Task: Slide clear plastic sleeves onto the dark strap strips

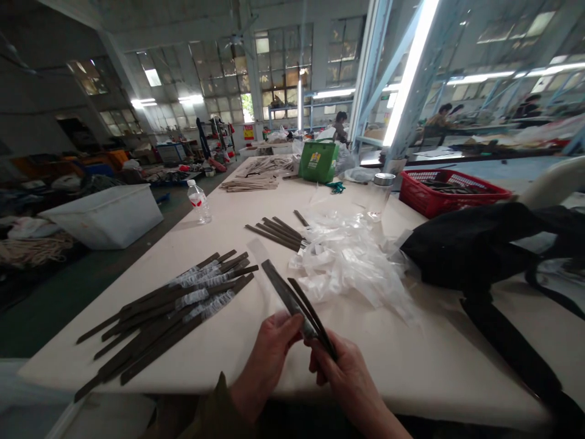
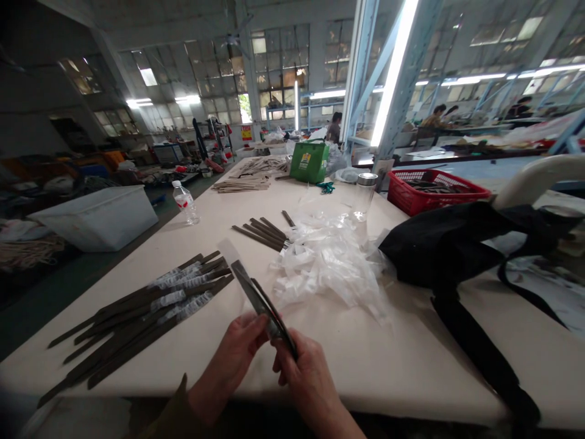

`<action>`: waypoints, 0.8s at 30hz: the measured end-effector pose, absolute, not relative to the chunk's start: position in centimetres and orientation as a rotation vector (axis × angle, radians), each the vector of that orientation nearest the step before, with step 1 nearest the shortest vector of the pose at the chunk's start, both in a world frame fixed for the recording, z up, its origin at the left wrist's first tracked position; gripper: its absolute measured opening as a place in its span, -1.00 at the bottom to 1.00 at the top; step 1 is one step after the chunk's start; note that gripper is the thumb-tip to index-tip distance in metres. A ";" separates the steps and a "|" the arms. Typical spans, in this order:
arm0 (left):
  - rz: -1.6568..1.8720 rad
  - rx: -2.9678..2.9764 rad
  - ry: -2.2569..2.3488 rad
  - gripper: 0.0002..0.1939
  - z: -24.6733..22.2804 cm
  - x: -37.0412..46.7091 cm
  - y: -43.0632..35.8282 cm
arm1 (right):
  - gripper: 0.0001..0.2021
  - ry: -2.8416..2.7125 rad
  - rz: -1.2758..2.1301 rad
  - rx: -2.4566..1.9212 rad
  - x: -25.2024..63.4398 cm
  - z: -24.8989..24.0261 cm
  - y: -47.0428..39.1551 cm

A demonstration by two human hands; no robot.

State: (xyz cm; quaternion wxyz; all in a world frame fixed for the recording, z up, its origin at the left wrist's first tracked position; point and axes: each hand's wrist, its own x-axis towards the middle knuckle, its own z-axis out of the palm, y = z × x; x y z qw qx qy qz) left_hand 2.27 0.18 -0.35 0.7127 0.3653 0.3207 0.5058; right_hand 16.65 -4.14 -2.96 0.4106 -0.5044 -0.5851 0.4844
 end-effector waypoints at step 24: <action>1.163 0.592 0.735 -0.75 -1.1 3.0 -0.7 | -0.62 -1.378 1.320 -1.305 16.6 -2.9 -4.6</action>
